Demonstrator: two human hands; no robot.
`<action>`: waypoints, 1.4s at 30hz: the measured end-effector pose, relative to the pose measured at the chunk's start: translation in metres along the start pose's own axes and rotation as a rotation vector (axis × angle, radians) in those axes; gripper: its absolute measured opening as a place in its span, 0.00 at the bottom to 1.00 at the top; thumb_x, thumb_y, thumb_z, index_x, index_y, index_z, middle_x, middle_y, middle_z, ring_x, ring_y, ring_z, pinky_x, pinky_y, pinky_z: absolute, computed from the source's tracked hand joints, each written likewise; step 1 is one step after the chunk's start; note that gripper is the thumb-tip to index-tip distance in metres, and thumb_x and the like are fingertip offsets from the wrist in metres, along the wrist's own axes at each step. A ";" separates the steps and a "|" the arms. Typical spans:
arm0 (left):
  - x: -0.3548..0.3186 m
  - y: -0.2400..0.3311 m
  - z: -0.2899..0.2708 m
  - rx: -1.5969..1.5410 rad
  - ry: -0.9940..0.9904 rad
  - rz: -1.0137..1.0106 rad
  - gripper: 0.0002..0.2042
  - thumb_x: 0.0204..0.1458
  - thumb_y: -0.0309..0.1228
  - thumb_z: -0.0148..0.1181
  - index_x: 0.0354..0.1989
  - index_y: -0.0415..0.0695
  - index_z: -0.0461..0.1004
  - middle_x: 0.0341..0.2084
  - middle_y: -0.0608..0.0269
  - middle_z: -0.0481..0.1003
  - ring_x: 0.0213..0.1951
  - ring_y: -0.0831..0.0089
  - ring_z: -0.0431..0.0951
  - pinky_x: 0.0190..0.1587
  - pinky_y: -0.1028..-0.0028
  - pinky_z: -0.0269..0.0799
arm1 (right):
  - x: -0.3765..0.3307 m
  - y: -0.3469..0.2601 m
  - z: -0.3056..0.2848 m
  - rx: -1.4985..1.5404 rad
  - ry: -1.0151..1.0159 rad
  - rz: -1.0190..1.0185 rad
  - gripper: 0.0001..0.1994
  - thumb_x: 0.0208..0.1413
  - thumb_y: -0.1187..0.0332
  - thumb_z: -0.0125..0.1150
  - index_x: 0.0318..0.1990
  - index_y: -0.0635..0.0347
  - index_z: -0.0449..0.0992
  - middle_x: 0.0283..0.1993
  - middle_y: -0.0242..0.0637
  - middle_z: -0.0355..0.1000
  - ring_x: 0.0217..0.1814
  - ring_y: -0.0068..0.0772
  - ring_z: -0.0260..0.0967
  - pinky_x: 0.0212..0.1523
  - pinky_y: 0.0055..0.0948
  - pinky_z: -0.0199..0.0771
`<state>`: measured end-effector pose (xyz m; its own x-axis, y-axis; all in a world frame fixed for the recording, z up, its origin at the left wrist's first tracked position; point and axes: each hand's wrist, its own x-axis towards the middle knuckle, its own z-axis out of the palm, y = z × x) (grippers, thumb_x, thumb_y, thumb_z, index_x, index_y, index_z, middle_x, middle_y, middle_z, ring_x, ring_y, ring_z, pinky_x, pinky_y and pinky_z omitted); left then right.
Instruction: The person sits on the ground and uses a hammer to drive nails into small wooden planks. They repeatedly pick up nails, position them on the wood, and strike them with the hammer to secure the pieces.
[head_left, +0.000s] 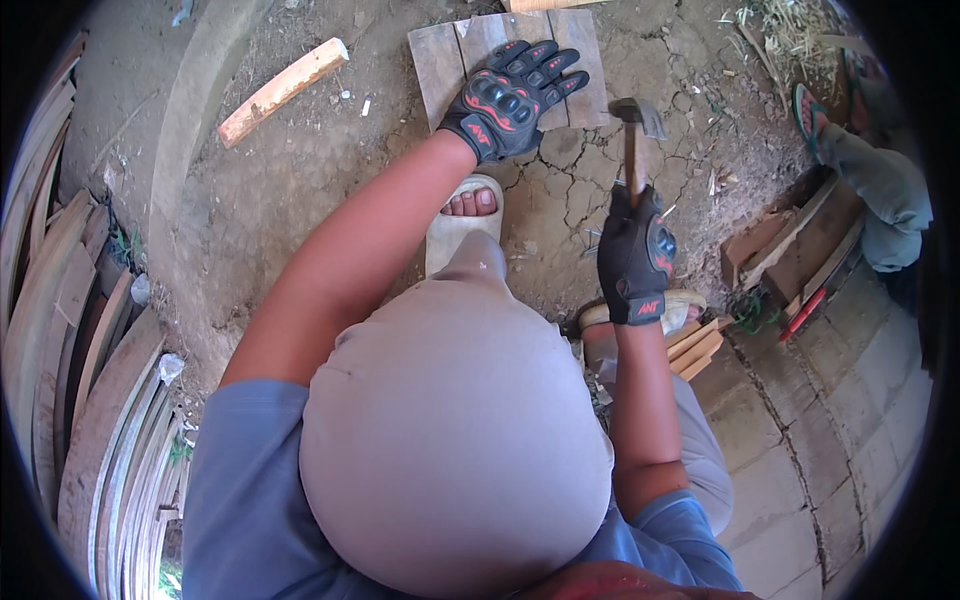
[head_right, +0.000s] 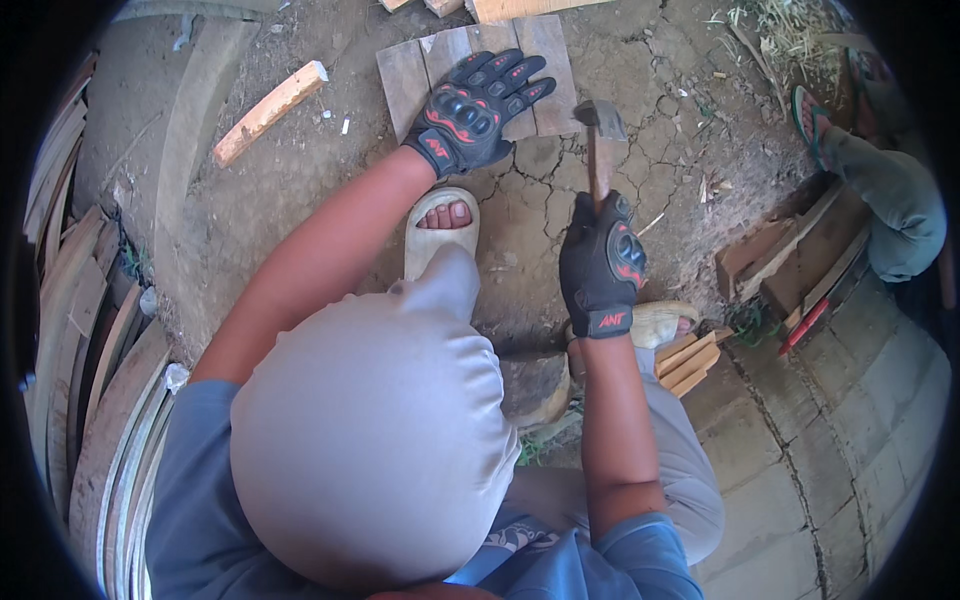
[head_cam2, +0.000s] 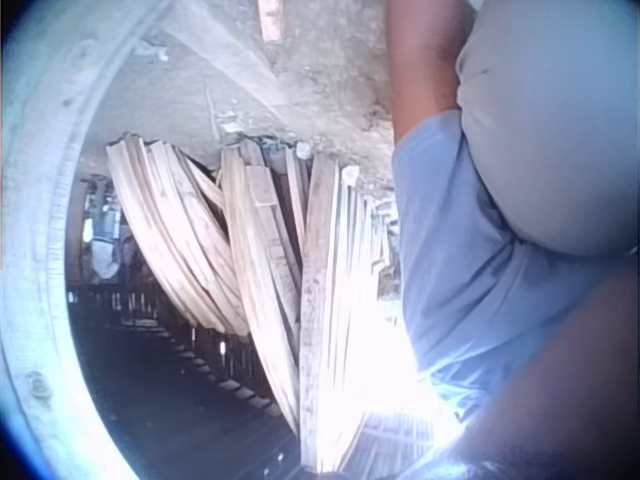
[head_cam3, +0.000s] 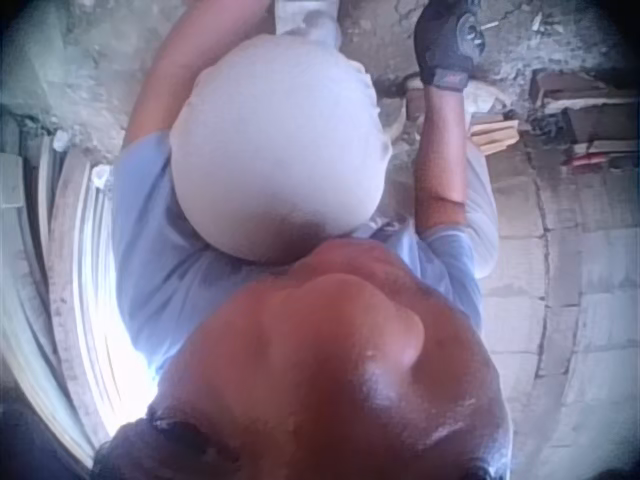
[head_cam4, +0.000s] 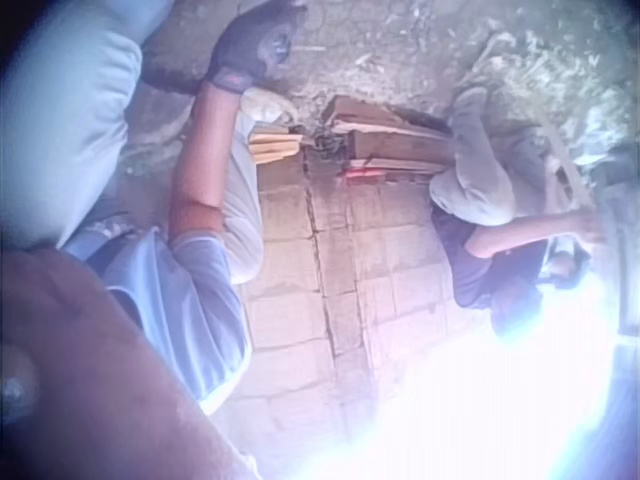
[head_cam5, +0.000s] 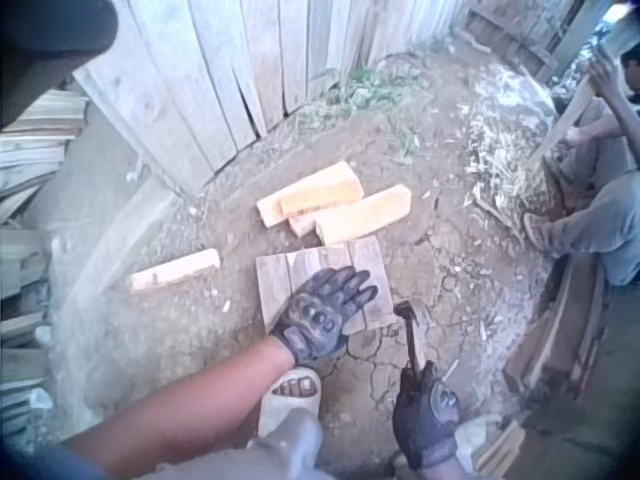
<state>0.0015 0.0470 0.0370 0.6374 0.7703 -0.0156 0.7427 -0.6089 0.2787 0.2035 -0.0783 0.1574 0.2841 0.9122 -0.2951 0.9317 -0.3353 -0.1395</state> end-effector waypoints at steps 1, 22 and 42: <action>0.001 -0.001 0.000 -0.015 0.006 0.001 0.46 0.50 0.44 0.76 0.81 0.62 0.61 0.81 0.67 0.59 0.80 0.60 0.57 0.83 0.54 0.50 | -0.003 -0.001 -0.005 0.063 0.036 0.033 0.17 0.75 0.57 0.56 0.55 0.64 0.76 0.36 0.60 0.79 0.35 0.68 0.79 0.34 0.57 0.75; 0.003 -0.005 0.004 -0.081 0.083 0.003 0.49 0.48 0.44 0.77 0.81 0.54 0.60 0.79 0.64 0.62 0.79 0.60 0.61 0.82 0.55 0.52 | -0.008 0.015 0.015 0.121 0.168 -0.174 0.11 0.75 0.64 0.53 0.50 0.65 0.71 0.36 0.52 0.75 0.36 0.57 0.75 0.39 0.51 0.75; 0.004 -0.006 0.006 -0.129 0.077 -0.001 0.48 0.48 0.44 0.77 0.81 0.55 0.61 0.80 0.65 0.61 0.79 0.62 0.60 0.82 0.56 0.52 | -0.034 0.017 0.003 0.661 0.257 -0.027 0.16 0.77 0.58 0.52 0.55 0.62 0.75 0.40 0.51 0.79 0.33 0.55 0.77 0.36 0.49 0.75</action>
<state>0.0009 0.0527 0.0290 0.6153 0.7863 0.0561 0.7078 -0.5824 0.3998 0.2088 -0.1160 0.1622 0.3831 0.9216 -0.0621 0.6297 -0.3097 -0.7125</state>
